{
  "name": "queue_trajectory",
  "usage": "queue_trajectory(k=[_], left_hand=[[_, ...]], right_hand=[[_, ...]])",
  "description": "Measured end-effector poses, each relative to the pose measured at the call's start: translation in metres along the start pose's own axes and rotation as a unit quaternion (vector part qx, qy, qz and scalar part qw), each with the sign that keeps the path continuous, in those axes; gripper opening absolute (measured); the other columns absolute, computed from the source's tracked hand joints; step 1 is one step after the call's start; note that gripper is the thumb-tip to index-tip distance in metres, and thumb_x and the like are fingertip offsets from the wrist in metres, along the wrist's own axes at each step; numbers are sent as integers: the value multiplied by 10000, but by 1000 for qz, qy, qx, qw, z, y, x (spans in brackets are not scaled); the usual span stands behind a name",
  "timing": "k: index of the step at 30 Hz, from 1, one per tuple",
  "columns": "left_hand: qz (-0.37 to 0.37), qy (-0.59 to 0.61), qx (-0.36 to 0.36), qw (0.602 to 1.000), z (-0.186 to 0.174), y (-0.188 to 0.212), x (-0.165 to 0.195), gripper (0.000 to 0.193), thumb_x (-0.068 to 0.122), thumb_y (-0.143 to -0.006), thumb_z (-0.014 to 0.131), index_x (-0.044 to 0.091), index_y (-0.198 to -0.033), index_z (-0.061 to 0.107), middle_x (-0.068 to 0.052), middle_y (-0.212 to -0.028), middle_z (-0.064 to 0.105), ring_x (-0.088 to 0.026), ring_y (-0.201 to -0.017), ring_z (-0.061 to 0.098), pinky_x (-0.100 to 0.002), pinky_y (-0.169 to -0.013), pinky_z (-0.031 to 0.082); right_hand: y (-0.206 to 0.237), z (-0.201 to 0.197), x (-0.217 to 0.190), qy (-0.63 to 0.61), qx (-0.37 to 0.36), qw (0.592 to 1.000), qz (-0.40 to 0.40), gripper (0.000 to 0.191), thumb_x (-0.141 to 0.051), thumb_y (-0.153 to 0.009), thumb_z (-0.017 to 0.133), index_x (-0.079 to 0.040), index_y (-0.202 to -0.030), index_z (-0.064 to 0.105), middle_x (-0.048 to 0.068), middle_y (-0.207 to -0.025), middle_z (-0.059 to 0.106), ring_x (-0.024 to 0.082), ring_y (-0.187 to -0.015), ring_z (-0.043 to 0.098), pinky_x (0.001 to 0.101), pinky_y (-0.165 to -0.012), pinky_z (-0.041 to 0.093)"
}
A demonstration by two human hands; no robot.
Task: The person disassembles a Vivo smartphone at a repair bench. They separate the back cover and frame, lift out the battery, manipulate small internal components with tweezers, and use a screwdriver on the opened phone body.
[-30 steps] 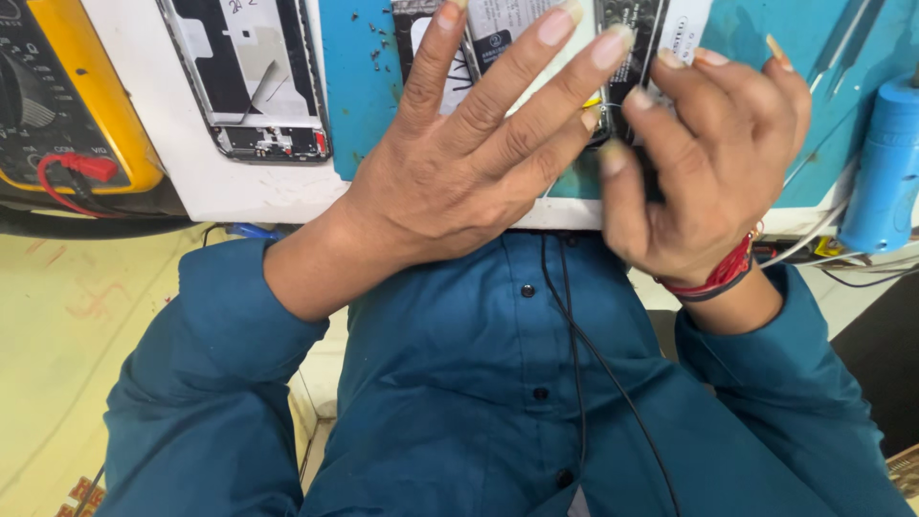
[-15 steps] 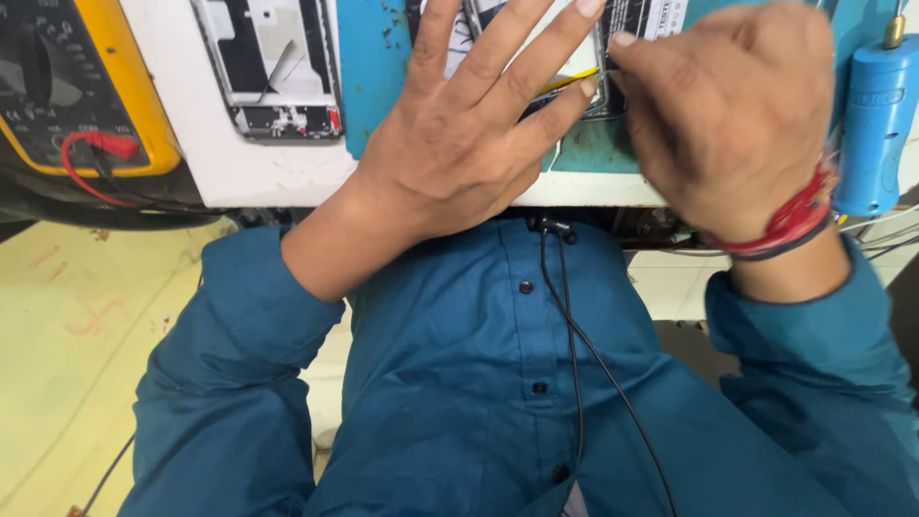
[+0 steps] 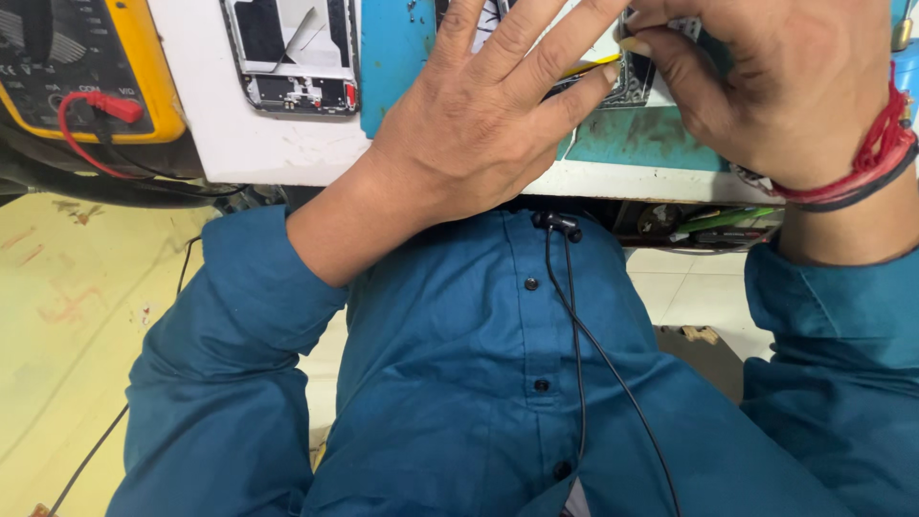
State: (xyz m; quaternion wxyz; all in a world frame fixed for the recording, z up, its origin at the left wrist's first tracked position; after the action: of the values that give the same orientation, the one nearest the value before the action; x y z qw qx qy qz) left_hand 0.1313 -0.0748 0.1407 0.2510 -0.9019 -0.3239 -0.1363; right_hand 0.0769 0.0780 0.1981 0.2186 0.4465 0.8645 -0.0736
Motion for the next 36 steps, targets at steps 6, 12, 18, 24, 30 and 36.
queue_trajectory(k=[6, 12, 18, 24, 30, 36], left_hand=[[-4, -2, -2, 1000, 2, 1, -2, 407, 114, -995, 603, 71, -1399, 627, -146, -1700, 294, -316, -1577, 214, -591, -1229, 184], [0, 7, -2, 1000, 5, 0, -5, 412, 95, -995, 593, 54, -1404, 621, -148, -1695, 309, -324, -1573, 219, -581, -1231, 171], [2, 7, 17, 1000, 9, 4, -3, 398, 60, -1006, 570, 40, -1402, 602, -155, -1629, 309, -341, -1581, 193, -617, -1255, 95], [4, 32, 17, 999, 14, 9, -1, 404, 47, -1017, 553, 33, -1420, 585, -170, -1625, 312, -352, -1538, 189, -641, -1263, 57], [-7, 31, 18, 999, 16, 10, 2, 413, 33, -1023, 559, 49, -1434, 589, -162, -1650, 331, -345, -1580, 206, -640, -1253, 85], [-14, 22, 16, 1000, 16, 9, 3, 425, 48, -1012, 567, 54, -1437, 588, -170, -1645, 349, -349, -1566, 220, -642, -1241, 97]], right_hand=[[-1, 7, 12, -38, 6, 999, 29, 173, -69, -1002, 763, -6, -1136, 675, 87, -963, 653, 217, -855, 617, 326, -752, 434], [1, 11, 23, -54, 25, 997, 52, 166, -100, -1019, 778, 8, -1105, 684, 96, -920, 649, 206, -807, 627, 312, -705, 445], [6, 11, 28, -49, 60, 994, 80, 185, -130, -1037, 792, 22, -1074, 693, 105, -877, 646, 196, -758, 637, 297, -658, 455], [6, 18, 19, -82, 95, 991, 52, 157, -93, -1055, 752, 55, -1072, 701, 116, -880, 666, 174, -776, 657, 265, -677, 488], [6, 23, 18, -101, 80, 990, 47, 145, -75, -1064, 737, 61, -1090, 697, 113, -898, 670, 164, -798, 657, 260, -692, 495], [5, 27, 19, -122, 47, 990, 47, 133, -58, -1073, 723, 67, -1107, 693, 110, -916, 674, 153, -821, 658, 256, -708, 501]])
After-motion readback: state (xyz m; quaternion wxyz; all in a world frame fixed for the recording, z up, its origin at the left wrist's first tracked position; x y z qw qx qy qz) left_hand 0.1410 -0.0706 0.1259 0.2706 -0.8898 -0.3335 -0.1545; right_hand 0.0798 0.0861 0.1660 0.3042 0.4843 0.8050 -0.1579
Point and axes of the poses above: each hand's wrist, its own y-axis away from the middle knuckle, its own z-axis out of the palm, x = y × z, the point moved 9 cm from there along -y, towards the middle knuckle
